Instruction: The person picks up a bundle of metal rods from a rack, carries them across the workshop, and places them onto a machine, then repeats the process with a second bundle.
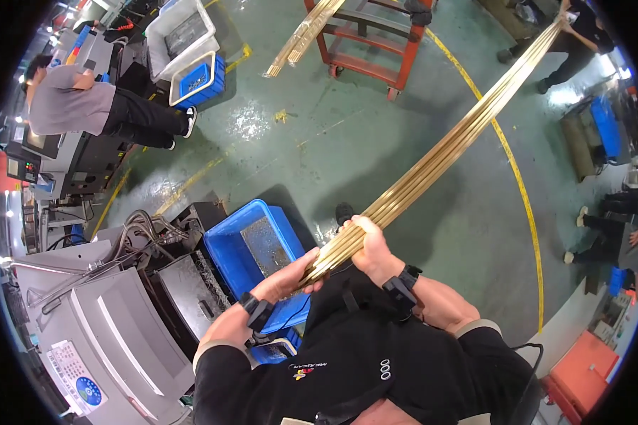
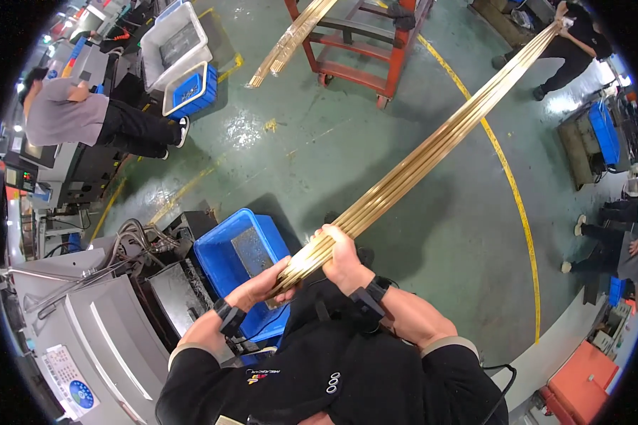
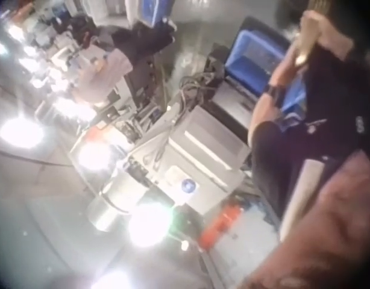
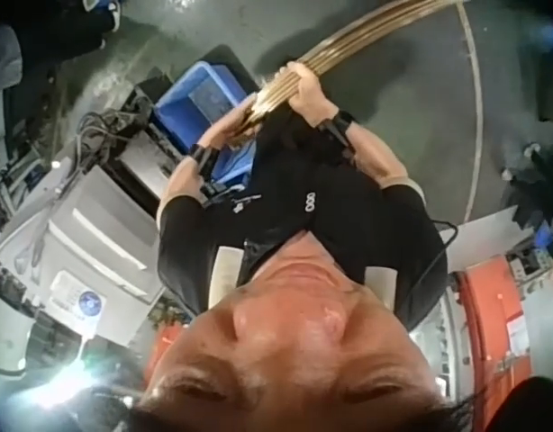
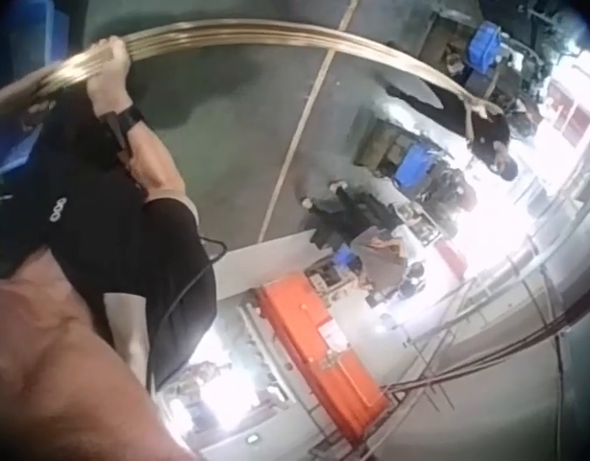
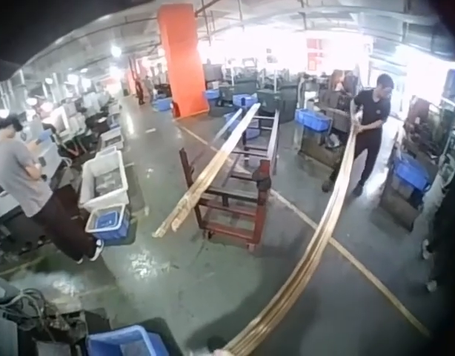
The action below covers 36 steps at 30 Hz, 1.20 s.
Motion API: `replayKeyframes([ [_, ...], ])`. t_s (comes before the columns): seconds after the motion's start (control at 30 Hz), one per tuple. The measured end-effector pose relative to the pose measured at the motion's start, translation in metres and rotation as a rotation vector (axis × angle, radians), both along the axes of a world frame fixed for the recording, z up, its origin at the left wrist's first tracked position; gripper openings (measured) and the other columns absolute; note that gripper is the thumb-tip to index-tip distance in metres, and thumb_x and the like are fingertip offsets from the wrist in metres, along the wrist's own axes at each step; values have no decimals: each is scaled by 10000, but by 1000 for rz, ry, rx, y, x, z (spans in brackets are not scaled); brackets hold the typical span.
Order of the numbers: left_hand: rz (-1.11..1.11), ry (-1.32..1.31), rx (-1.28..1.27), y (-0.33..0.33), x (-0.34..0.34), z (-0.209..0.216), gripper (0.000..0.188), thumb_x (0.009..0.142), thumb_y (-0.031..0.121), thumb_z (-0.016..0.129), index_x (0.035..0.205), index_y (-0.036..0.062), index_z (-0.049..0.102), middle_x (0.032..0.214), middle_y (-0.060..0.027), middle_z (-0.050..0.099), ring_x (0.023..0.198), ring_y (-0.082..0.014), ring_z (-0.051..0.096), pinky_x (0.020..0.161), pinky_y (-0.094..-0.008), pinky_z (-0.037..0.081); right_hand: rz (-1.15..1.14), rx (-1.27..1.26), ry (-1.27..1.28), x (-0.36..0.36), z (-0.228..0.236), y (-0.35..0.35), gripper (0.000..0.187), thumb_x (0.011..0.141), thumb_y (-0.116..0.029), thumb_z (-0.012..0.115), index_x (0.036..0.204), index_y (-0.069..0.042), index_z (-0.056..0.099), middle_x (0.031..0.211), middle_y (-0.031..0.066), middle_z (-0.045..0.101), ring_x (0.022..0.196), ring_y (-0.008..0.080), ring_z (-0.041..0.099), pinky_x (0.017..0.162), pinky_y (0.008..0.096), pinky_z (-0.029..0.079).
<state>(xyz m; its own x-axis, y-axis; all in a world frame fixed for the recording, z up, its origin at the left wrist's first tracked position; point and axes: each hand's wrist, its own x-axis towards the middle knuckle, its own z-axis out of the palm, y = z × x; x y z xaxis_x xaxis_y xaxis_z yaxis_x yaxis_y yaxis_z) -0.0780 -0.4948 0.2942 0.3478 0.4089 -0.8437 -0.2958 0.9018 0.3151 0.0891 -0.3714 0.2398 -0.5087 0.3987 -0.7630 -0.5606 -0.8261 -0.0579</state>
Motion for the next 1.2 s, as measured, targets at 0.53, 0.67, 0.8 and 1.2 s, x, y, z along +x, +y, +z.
replayKeyframes([
  [0.53, -143, -249, -7, 121, 62, -137, 717, 1017, 654, 216, 991, 56, 612, 627, -42, 623, 468, -109, 573, 433, -228, 450, -100, -45, -177, 83, -102, 102, 79, 879, -165, 619, 884, -89, 594, 850, 69, 616, 835, 252, 609, 844, 442, 520],
  [0.67, -111, -129, 139, 180, 62, -207, 763, 994, 695, 210, 1040, 44, 605, 662, -56, 626, 484, -125, 583, 449, -234, 480, -175, 105, -69, 72, -176, 148, 72, 868, -140, 618, 872, -80, 578, 819, 76, 599, 802, 258, 591, 825, 426, 509],
  [0.8, -167, -280, 47, 219, 35, -206, 736, 1023, 639, 215, 1024, 27, 624, 686, -77, 649, 513, -128, 596, 505, -252, 495, -227, 124, -19, 72, -182, 186, 80, 897, -134, 590, 882, -59, 569, 832, 90, 594, 801, 259, 588, 832, 426, 505],
  [1.2, -289, -47, -199, 316, 39, -194, 649, 1021, 624, 250, 1076, 85, 607, 655, -73, 637, 490, -158, 600, 457, -269, 493, -146, -48, -146, 55, -179, 268, 102, 858, -144, 639, 836, -81, 562, 698, 114, 605, 635, 285, 622, 609, 433, 537],
])
